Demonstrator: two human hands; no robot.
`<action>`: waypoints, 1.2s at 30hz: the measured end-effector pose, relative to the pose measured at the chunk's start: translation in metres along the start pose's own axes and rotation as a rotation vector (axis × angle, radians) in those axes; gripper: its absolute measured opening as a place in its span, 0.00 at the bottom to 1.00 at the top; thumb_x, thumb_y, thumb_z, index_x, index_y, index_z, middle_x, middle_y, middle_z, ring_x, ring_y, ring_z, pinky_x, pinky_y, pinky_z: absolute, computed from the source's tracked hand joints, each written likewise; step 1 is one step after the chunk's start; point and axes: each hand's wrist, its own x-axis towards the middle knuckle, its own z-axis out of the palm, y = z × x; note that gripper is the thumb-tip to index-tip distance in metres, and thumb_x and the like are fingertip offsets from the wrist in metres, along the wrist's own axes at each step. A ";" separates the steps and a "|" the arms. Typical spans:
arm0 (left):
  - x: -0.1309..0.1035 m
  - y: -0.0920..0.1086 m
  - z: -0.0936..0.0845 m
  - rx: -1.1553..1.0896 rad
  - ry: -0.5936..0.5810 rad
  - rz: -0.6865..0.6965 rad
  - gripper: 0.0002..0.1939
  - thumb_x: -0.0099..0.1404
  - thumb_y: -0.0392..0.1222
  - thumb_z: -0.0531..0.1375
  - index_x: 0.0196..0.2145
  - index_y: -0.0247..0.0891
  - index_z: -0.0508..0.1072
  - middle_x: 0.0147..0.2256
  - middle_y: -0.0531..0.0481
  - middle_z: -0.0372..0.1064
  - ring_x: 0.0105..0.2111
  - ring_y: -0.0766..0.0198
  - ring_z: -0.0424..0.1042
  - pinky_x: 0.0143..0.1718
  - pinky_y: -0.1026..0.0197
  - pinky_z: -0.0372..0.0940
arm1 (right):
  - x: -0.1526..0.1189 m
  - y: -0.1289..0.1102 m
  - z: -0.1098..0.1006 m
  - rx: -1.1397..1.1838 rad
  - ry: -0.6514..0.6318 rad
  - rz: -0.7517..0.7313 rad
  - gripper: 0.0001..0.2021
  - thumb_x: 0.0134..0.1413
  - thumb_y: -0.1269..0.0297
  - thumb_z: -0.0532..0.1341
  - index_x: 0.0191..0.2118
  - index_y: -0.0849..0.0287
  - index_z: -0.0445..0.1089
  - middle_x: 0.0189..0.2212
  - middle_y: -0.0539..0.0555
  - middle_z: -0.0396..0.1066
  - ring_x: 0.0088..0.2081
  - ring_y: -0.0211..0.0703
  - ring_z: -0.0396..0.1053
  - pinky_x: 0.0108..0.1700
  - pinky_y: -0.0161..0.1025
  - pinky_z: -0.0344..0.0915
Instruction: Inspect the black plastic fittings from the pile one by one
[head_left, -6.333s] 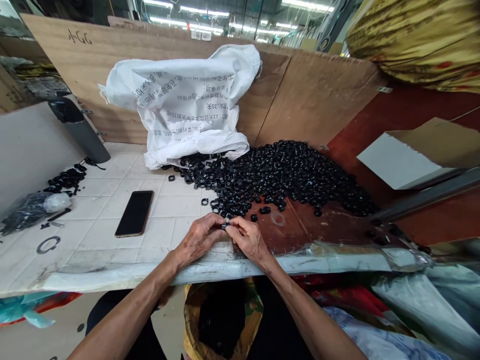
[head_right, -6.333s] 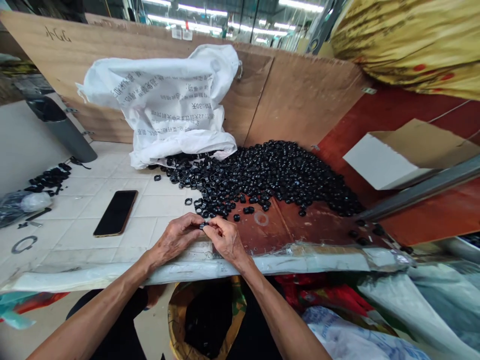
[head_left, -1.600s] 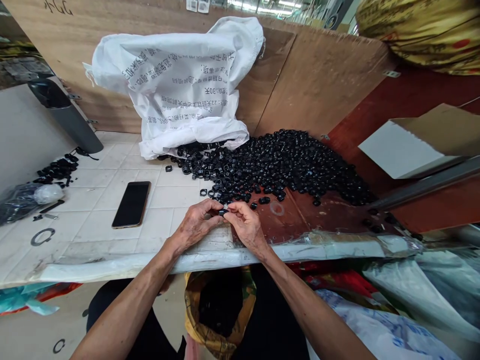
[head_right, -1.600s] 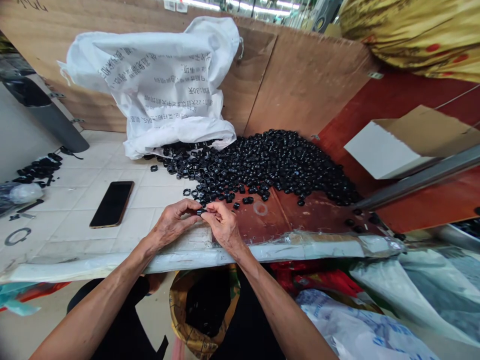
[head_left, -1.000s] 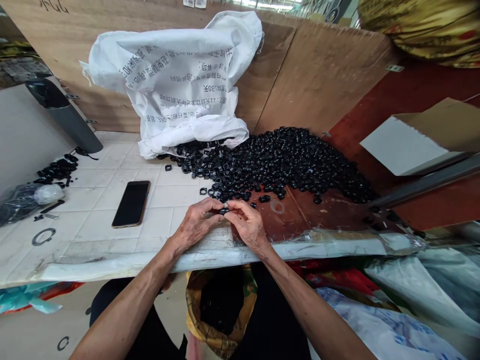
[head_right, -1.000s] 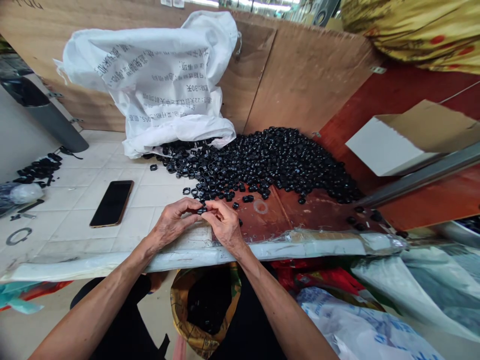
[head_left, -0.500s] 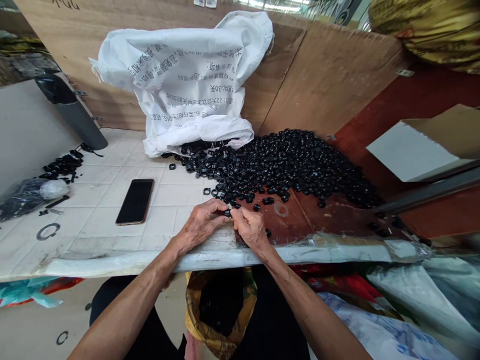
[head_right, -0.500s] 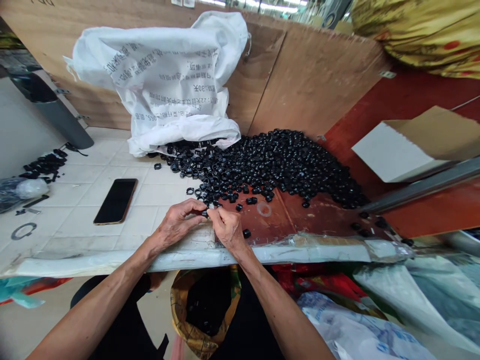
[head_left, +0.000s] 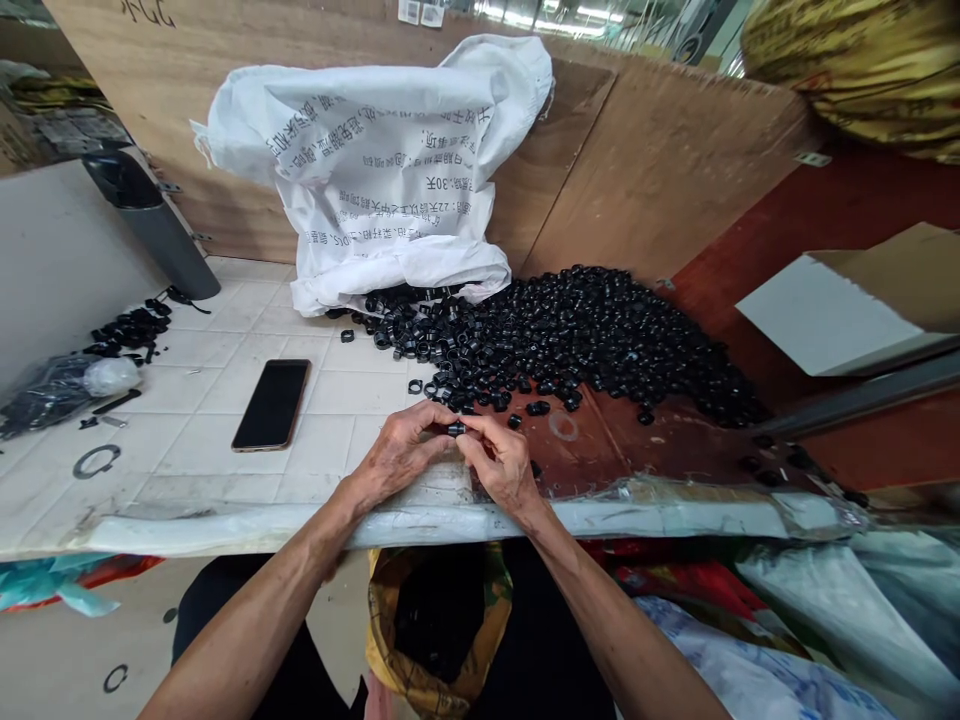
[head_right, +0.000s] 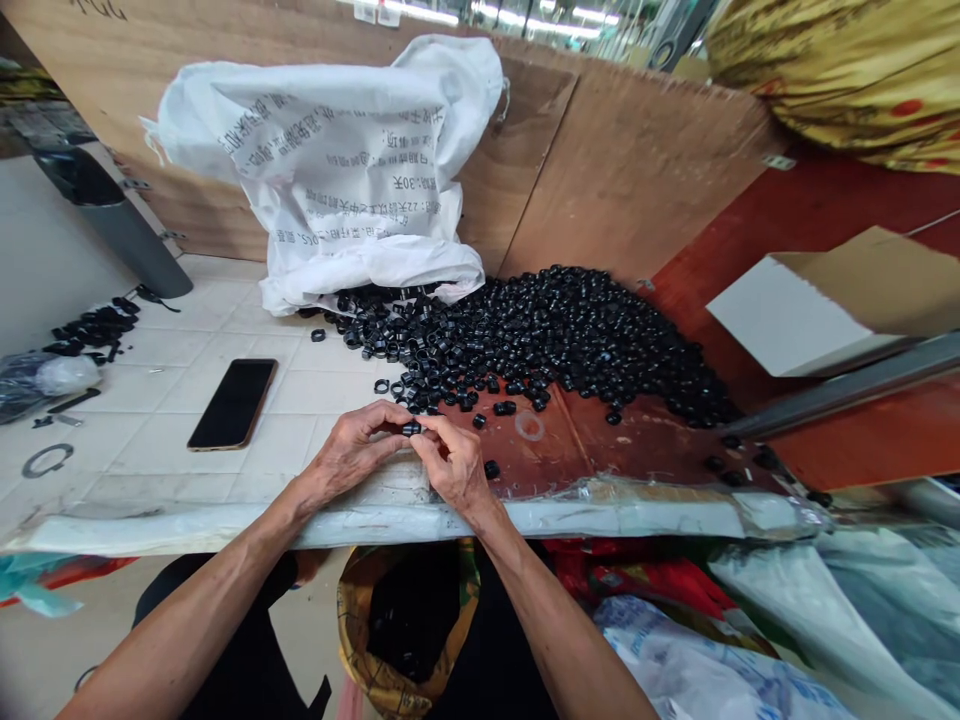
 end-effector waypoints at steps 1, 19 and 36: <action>0.000 0.000 0.000 0.002 -0.002 -0.008 0.09 0.69 0.36 0.64 0.47 0.40 0.76 0.45 0.48 0.76 0.45 0.61 0.76 0.51 0.57 0.69 | 0.000 0.000 0.000 -0.010 -0.001 0.010 0.09 0.64 0.59 0.61 0.39 0.57 0.76 0.23 0.48 0.71 0.24 0.39 0.68 0.30 0.36 0.66; -0.016 0.036 -0.020 0.125 -0.080 -0.008 0.09 0.71 0.37 0.62 0.48 0.40 0.75 0.43 0.48 0.77 0.43 0.61 0.77 0.48 0.59 0.71 | -0.022 -0.034 0.008 0.107 0.023 0.084 0.11 0.64 0.58 0.60 0.46 0.58 0.72 0.28 0.51 0.75 0.28 0.42 0.76 0.34 0.35 0.71; -0.088 0.046 0.008 -0.003 0.151 -0.104 0.10 0.67 0.38 0.65 0.46 0.41 0.80 0.45 0.47 0.80 0.46 0.58 0.80 0.51 0.55 0.76 | -0.061 -0.066 0.008 0.273 -0.182 0.401 0.13 0.66 0.55 0.58 0.33 0.57 0.68 0.23 0.49 0.71 0.22 0.38 0.68 0.30 0.36 0.66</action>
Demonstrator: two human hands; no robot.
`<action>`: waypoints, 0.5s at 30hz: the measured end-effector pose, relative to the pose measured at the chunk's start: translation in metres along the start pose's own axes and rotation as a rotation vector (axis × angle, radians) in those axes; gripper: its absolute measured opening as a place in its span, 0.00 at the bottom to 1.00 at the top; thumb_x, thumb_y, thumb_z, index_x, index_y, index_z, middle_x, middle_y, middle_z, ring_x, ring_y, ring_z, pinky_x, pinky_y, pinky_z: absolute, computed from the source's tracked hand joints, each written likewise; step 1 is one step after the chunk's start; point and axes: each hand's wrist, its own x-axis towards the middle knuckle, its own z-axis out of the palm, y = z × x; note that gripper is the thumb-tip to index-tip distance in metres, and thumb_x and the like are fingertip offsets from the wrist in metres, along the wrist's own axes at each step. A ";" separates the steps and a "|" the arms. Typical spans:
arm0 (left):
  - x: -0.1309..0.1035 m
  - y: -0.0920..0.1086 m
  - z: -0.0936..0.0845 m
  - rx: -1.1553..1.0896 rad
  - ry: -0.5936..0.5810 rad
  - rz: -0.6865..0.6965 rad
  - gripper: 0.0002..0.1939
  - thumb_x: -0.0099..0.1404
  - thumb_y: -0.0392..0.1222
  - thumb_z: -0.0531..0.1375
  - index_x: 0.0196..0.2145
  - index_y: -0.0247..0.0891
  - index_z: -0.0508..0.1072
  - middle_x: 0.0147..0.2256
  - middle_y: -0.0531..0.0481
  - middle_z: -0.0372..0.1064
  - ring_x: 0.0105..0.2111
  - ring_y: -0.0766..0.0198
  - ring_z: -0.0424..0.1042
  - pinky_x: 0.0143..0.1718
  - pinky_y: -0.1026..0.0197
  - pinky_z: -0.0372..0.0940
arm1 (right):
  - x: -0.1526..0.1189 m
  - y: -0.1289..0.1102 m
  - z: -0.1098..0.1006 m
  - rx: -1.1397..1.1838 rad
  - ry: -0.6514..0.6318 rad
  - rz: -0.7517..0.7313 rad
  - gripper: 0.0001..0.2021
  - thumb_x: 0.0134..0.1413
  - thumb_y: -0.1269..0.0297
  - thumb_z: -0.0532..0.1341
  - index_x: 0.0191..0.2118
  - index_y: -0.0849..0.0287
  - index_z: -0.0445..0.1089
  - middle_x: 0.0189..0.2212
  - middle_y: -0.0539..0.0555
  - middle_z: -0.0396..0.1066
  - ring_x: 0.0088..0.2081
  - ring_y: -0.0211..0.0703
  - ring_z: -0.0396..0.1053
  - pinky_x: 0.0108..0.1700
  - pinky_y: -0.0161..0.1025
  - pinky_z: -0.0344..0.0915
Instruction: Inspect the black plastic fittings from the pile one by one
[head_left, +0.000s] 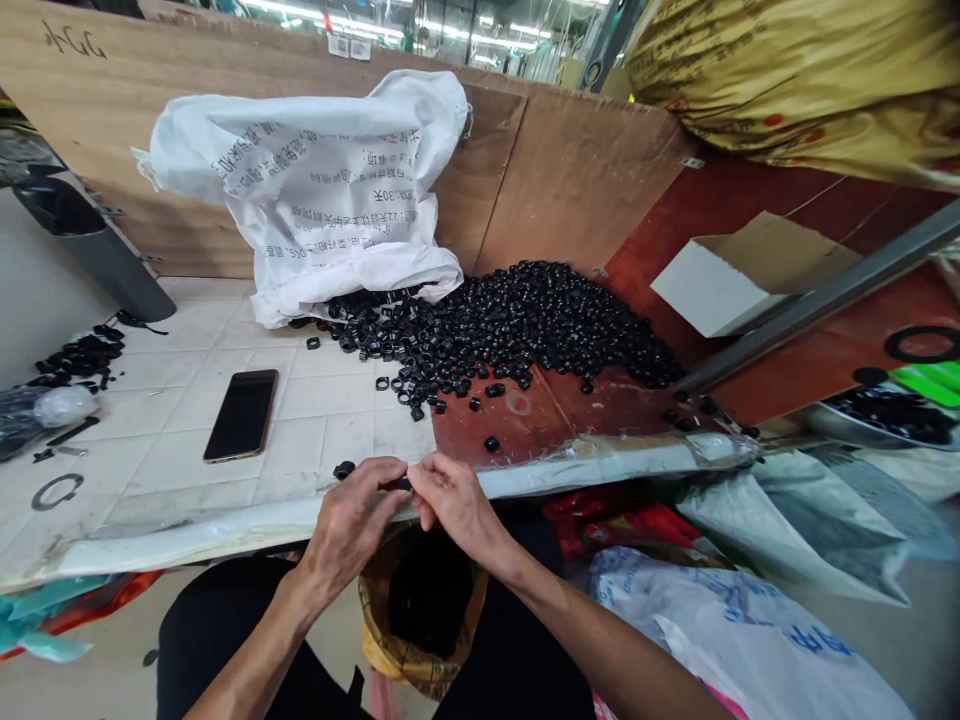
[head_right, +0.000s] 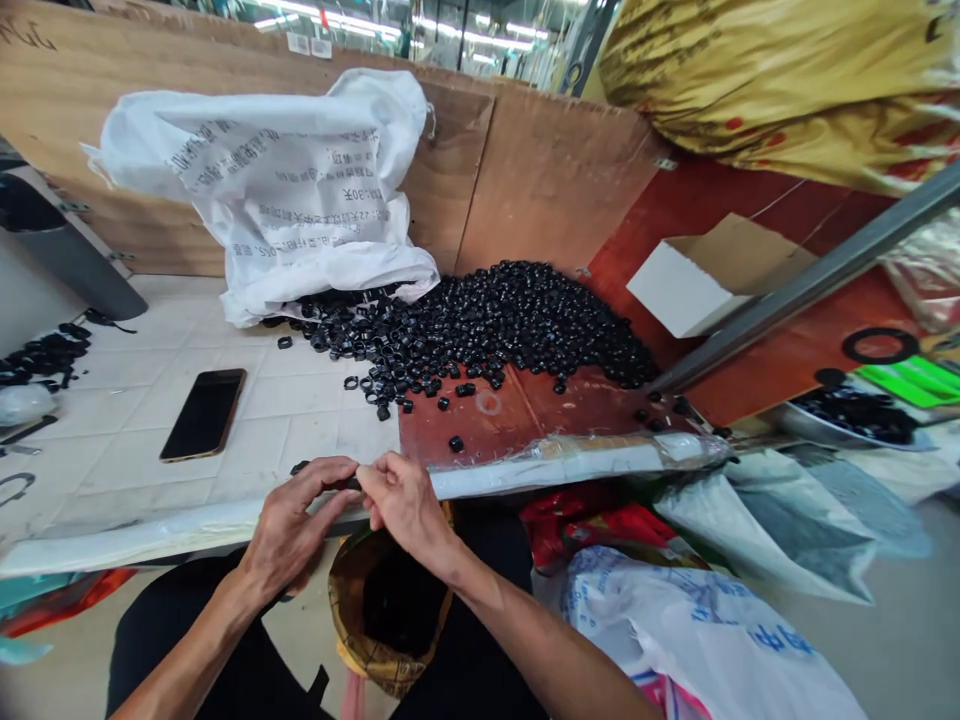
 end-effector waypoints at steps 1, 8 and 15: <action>-0.001 0.001 0.000 -0.050 -0.004 -0.064 0.10 0.67 0.39 0.65 0.46 0.41 0.79 0.44 0.47 0.80 0.44 0.59 0.81 0.49 0.56 0.77 | -0.001 -0.001 -0.001 -0.046 0.024 -0.090 0.10 0.64 0.56 0.60 0.36 0.57 0.70 0.27 0.51 0.73 0.26 0.40 0.70 0.33 0.37 0.68; -0.012 0.001 0.001 -0.063 0.008 -0.078 0.08 0.66 0.40 0.66 0.44 0.39 0.79 0.44 0.45 0.80 0.44 0.57 0.81 0.49 0.55 0.77 | -0.007 0.003 0.001 0.081 -0.049 0.013 0.08 0.64 0.58 0.59 0.37 0.56 0.68 0.21 0.46 0.67 0.21 0.37 0.65 0.30 0.36 0.65; -0.021 -0.002 0.004 -0.326 -0.035 -0.253 0.12 0.66 0.43 0.68 0.46 0.38 0.76 0.41 0.46 0.81 0.39 0.58 0.83 0.43 0.56 0.79 | -0.011 0.001 -0.001 -0.182 0.029 -0.336 0.06 0.62 0.61 0.60 0.39 0.57 0.71 0.32 0.54 0.73 0.32 0.43 0.71 0.38 0.40 0.67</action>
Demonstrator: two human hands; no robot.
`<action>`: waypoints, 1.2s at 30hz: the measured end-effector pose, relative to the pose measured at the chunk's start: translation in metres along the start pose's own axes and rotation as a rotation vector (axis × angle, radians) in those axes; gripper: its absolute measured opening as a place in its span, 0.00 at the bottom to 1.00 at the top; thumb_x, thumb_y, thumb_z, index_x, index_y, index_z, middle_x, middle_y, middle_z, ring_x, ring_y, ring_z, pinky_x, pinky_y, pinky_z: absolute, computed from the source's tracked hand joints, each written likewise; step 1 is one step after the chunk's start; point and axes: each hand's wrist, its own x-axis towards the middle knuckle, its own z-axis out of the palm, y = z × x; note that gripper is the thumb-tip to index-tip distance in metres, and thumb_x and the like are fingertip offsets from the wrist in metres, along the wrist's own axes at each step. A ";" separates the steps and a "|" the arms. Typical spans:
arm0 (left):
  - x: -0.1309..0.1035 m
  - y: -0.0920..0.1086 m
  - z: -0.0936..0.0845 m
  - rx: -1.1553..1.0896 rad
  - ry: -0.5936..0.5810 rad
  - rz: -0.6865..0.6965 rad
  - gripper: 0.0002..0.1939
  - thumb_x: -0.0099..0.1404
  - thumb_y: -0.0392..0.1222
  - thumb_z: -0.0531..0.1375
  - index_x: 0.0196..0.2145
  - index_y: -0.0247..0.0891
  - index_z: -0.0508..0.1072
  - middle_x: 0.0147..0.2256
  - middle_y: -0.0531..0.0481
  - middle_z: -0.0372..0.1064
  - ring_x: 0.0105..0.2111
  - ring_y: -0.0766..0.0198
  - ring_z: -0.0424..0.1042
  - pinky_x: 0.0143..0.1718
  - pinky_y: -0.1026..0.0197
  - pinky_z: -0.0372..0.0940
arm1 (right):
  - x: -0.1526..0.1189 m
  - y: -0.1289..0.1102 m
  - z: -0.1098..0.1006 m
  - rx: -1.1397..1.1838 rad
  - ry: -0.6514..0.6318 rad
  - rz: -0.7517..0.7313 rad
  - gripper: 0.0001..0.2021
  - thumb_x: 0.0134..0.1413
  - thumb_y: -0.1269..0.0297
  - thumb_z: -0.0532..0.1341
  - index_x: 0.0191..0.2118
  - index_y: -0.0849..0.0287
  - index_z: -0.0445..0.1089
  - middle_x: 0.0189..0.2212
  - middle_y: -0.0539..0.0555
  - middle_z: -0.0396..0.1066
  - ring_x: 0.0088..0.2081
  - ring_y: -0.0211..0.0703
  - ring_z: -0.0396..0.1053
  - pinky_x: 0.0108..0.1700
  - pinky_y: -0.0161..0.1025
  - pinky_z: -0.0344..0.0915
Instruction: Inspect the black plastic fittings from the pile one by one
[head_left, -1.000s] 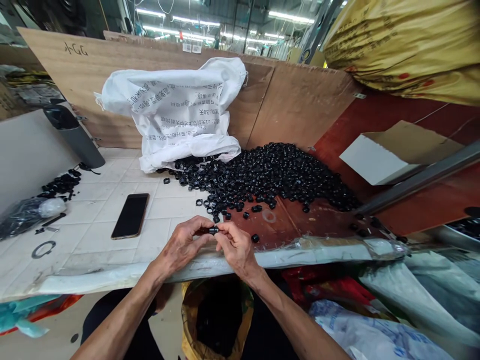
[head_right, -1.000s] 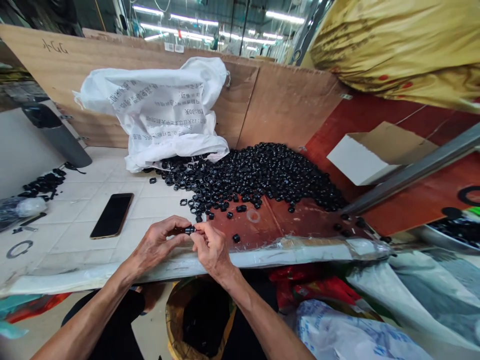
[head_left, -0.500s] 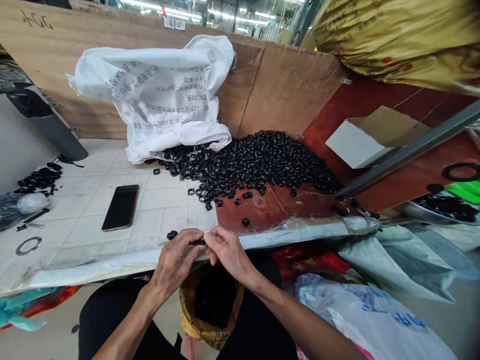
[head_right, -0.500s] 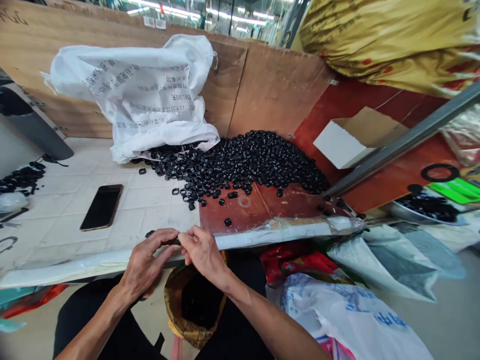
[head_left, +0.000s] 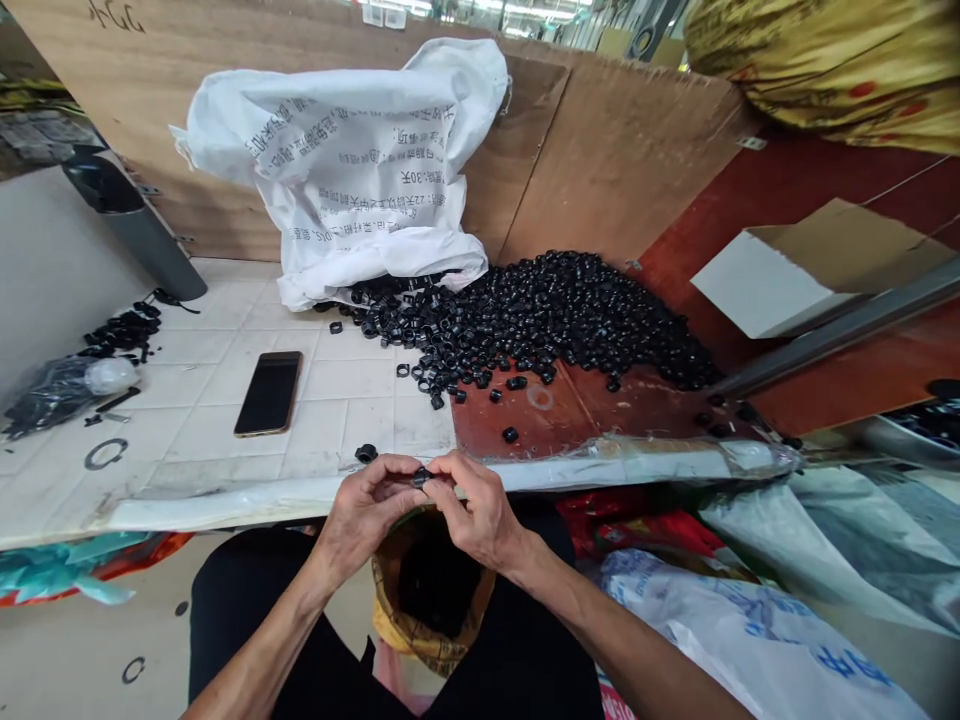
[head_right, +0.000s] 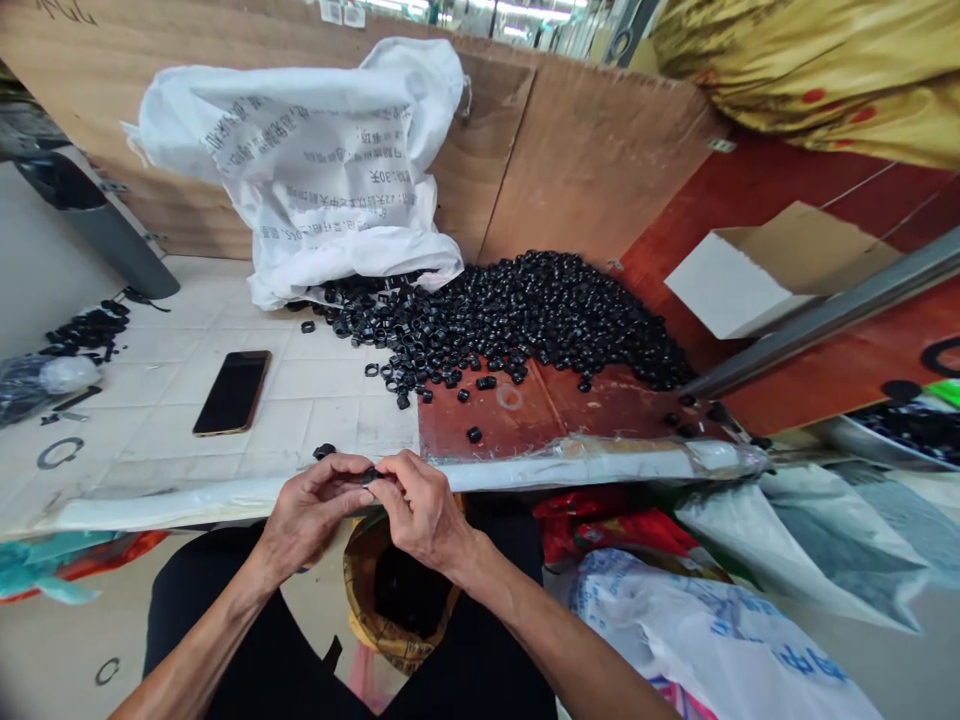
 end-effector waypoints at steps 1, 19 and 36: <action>0.000 -0.001 -0.001 -0.019 0.006 -0.003 0.12 0.66 0.42 0.68 0.46 0.38 0.76 0.41 0.46 0.81 0.38 0.58 0.83 0.42 0.57 0.80 | 0.000 -0.001 0.001 -0.018 0.014 -0.047 0.06 0.62 0.61 0.60 0.38 0.57 0.71 0.33 0.55 0.73 0.34 0.44 0.71 0.39 0.40 0.67; 0.017 0.010 -0.014 0.513 -0.090 0.370 0.08 0.72 0.39 0.60 0.49 0.41 0.75 0.46 0.45 0.78 0.46 0.59 0.79 0.49 0.56 0.75 | 0.002 -0.006 0.013 0.281 -0.026 0.441 0.07 0.63 0.60 0.57 0.37 0.57 0.67 0.20 0.45 0.67 0.21 0.37 0.66 0.32 0.36 0.67; 0.138 -0.002 0.007 1.086 -0.244 0.316 0.12 0.69 0.30 0.56 0.46 0.38 0.76 0.46 0.43 0.70 0.43 0.56 0.74 0.47 0.54 0.70 | 0.008 0.095 -0.076 -0.596 0.130 -0.037 0.10 0.67 0.68 0.58 0.50 0.62 0.72 0.41 0.61 0.71 0.42 0.52 0.72 0.47 0.47 0.72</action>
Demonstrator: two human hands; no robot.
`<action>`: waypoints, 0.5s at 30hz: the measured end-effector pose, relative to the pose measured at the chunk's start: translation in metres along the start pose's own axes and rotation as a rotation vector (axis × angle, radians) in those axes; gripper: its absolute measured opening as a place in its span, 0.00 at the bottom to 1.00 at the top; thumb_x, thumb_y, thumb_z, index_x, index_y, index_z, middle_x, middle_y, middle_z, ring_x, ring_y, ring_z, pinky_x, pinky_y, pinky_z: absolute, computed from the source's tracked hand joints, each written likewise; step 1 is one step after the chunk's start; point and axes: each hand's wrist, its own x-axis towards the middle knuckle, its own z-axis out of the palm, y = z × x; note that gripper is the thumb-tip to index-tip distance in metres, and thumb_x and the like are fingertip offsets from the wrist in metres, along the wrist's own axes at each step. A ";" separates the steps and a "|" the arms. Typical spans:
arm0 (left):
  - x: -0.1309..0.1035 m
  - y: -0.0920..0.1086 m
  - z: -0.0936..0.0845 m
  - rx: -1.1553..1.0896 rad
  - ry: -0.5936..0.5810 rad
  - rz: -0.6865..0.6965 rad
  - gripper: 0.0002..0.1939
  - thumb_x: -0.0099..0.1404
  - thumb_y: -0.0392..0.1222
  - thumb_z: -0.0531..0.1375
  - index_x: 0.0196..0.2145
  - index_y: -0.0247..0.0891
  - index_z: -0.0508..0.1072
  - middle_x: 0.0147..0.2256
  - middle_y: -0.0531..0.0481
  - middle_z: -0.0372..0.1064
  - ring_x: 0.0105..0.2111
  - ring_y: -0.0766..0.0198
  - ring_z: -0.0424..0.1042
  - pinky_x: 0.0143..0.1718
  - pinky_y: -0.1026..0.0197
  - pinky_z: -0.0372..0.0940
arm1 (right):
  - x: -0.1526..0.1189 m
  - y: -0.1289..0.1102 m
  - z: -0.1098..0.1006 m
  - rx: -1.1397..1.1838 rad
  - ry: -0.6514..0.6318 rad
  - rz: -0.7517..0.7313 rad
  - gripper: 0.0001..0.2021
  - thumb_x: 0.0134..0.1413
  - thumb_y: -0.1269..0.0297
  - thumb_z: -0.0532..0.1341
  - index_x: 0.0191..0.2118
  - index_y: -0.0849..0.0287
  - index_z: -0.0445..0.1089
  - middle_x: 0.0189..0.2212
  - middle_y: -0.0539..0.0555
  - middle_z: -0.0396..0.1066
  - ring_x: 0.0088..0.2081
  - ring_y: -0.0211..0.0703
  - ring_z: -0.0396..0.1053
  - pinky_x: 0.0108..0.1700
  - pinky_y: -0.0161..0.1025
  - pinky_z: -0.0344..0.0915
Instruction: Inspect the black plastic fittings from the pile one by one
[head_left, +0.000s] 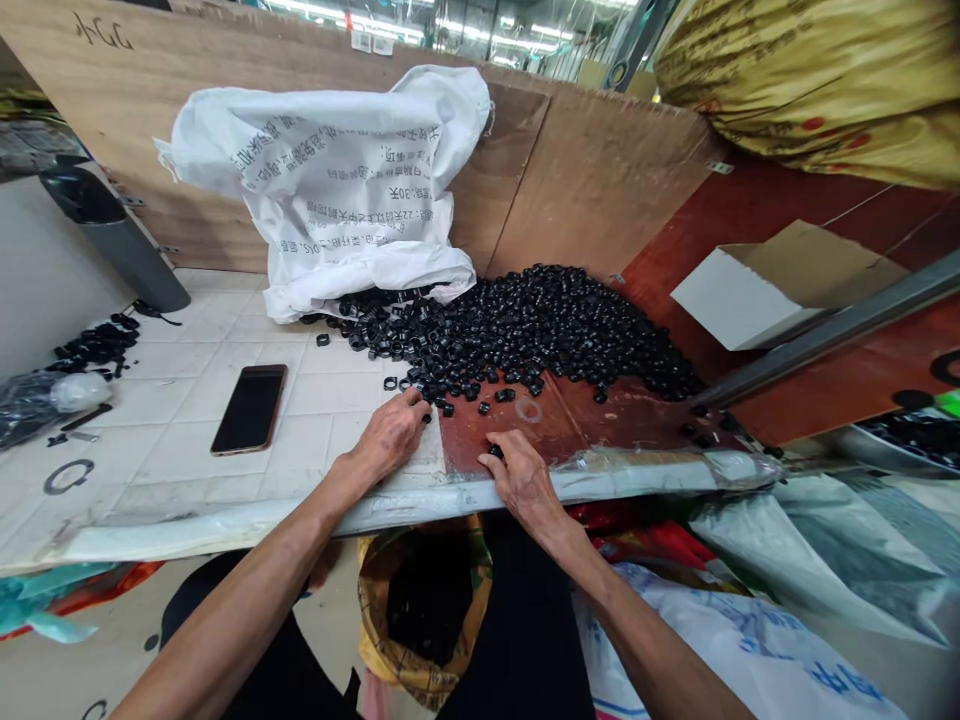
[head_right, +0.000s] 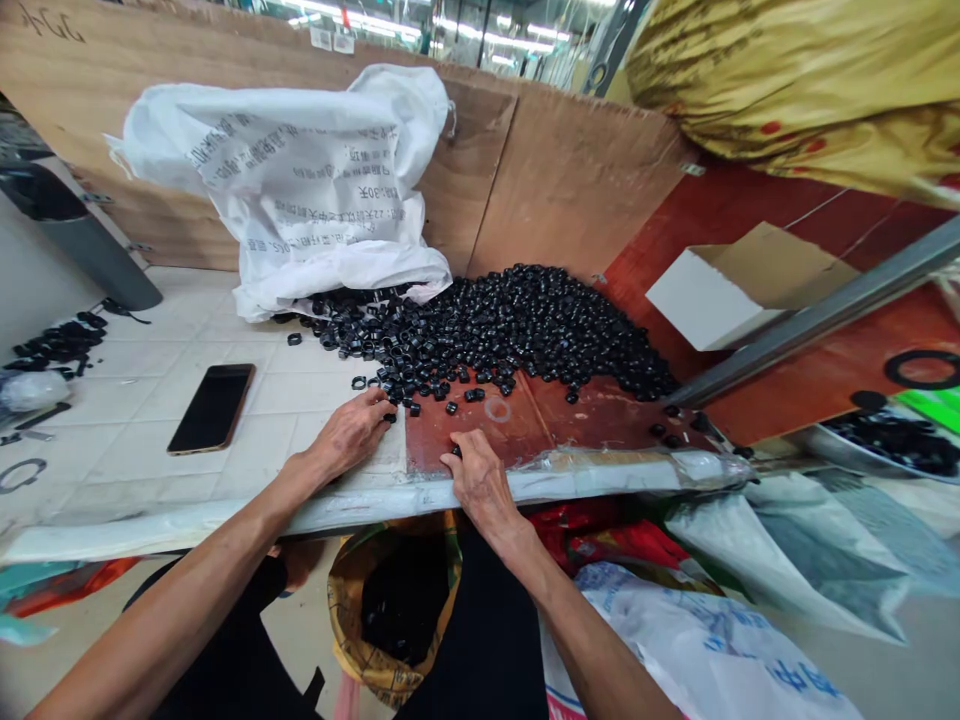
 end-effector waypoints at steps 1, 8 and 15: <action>0.001 -0.002 0.001 -0.005 0.000 0.005 0.12 0.69 0.30 0.55 0.44 0.38 0.76 0.45 0.43 0.71 0.42 0.56 0.74 0.47 0.55 0.70 | 0.001 -0.002 0.000 0.017 -0.003 -0.006 0.10 0.66 0.68 0.59 0.49 0.61 0.72 0.41 0.61 0.71 0.41 0.52 0.72 0.47 0.47 0.72; -0.014 -0.006 -0.004 -0.091 0.066 -0.070 0.09 0.69 0.33 0.58 0.42 0.38 0.78 0.41 0.45 0.75 0.41 0.56 0.76 0.46 0.55 0.70 | 0.009 -0.019 0.000 0.168 -0.062 -0.037 0.10 0.64 0.71 0.58 0.47 0.58 0.74 0.40 0.58 0.74 0.41 0.49 0.74 0.46 0.44 0.72; -0.004 0.003 -0.001 -0.266 0.044 -0.108 0.11 0.72 0.37 0.57 0.42 0.39 0.80 0.37 0.47 0.80 0.38 0.58 0.78 0.44 0.58 0.70 | 0.027 -0.057 0.012 0.411 -0.173 0.019 0.10 0.60 0.67 0.63 0.47 0.57 0.76 0.35 0.52 0.73 0.31 0.40 0.69 0.34 0.36 0.67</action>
